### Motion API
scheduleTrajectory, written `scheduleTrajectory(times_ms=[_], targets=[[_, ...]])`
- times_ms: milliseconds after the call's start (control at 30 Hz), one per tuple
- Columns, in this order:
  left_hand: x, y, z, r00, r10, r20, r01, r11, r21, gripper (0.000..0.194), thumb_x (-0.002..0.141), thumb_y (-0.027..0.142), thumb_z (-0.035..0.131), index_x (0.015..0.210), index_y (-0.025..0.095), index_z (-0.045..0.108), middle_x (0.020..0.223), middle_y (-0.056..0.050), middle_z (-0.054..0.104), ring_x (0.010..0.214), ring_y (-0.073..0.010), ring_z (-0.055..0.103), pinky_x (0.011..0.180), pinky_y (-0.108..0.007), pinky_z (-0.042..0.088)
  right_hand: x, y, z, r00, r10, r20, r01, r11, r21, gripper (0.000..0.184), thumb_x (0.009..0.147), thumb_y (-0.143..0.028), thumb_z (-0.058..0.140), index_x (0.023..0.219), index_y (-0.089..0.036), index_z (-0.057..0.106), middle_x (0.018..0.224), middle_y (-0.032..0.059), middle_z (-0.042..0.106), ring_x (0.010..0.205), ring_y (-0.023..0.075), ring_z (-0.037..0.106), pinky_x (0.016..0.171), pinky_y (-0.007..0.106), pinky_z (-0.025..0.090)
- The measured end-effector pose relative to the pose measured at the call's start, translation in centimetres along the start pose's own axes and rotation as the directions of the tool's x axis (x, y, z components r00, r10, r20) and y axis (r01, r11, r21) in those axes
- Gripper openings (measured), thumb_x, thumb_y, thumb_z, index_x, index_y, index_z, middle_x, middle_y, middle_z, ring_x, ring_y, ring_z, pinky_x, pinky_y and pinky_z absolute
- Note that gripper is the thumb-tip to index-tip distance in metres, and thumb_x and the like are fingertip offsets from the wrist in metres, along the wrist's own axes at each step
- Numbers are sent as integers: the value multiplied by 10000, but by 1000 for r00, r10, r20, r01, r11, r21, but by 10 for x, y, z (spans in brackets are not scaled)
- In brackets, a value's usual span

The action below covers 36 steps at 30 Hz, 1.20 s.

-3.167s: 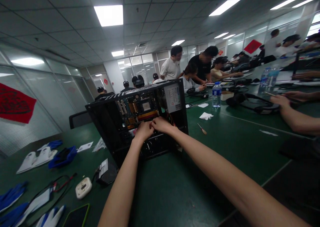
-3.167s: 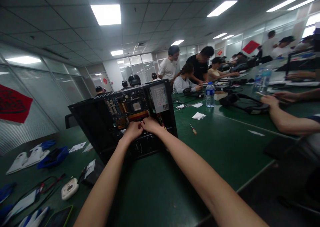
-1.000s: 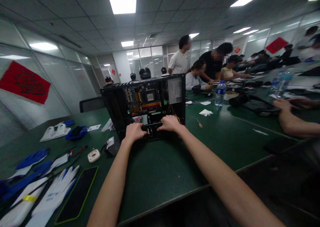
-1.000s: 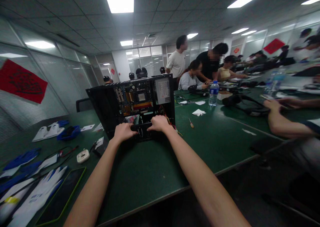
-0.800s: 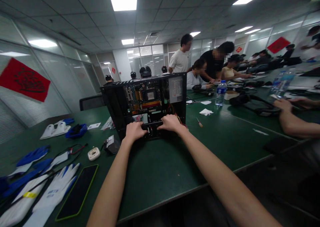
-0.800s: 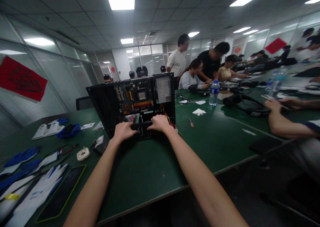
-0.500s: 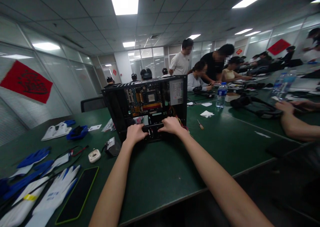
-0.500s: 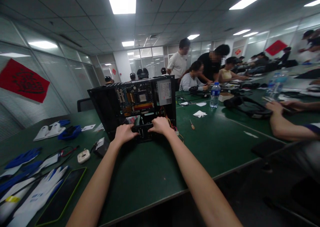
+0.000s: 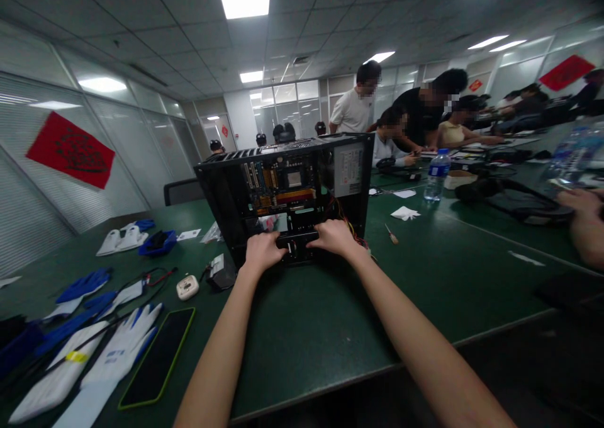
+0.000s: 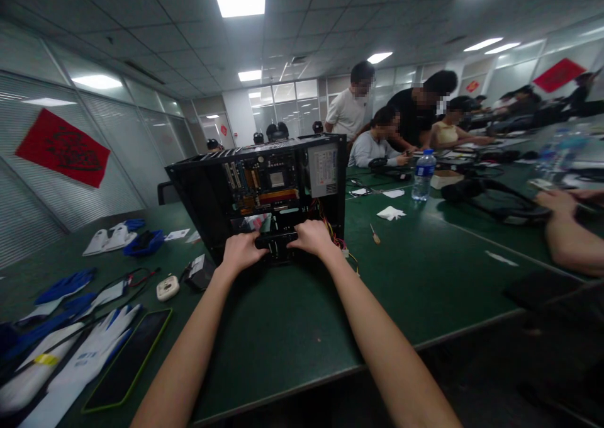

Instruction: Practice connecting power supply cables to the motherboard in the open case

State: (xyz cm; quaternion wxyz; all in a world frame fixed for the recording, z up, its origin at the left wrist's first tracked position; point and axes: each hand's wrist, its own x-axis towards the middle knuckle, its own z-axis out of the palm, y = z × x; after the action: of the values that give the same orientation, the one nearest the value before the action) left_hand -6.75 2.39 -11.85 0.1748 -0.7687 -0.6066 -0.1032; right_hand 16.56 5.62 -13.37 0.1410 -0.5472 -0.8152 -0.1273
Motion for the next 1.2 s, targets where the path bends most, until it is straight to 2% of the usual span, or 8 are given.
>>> scheduleTrajectory(times_ms=[400, 633, 900, 1200], targets=[[-7, 3, -2, 1000, -10, 18, 11, 1000, -12, 324, 809, 508, 646, 1006, 259, 711, 957, -80, 767, 901, -301, 716, 714, -334, 494, -8, -2, -1, 1000, -15, -15, 15, 1000, -14, 538, 833, -684, 621, 961, -178, 750, 921, 143, 755, 875, 310, 719, 680, 308, 461], [-10, 7, -2, 1000, -21, 5, 21, 1000, -21, 298, 811, 490, 658, 978, 250, 717, 976, -79, 768, 923, -318, 712, 738, -357, 495, -12, -3, -3, 999, 10, 45, -10, 1000, 10, 530, 857, -664, 604, 1009, -176, 742, 964, 157, 748, 912, 318, 710, 718, 324, 465], [-9, 8, -1, 999, -43, 21, 43, 999, -27, 316, 808, 495, 666, 999, 252, 729, 994, -86, 764, 940, -314, 705, 775, -359, 493, -13, -3, -4, 999, 14, 40, -15, 1000, 15, 511, 859, -659, 602, 987, -182, 734, 963, 145, 748, 913, 325, 706, 711, 329, 456], [-2, 1, 1, 1000, 28, -9, -28, 999, -34, 306, 796, 491, 687, 974, 243, 703, 972, -70, 764, 921, -302, 710, 730, -339, 484, -3, 1, 0, 1000, 4, 4, -4, 1000, 18, 528, 831, -679, 625, 1007, -190, 718, 969, 132, 753, 914, 310, 710, 707, 309, 448]])
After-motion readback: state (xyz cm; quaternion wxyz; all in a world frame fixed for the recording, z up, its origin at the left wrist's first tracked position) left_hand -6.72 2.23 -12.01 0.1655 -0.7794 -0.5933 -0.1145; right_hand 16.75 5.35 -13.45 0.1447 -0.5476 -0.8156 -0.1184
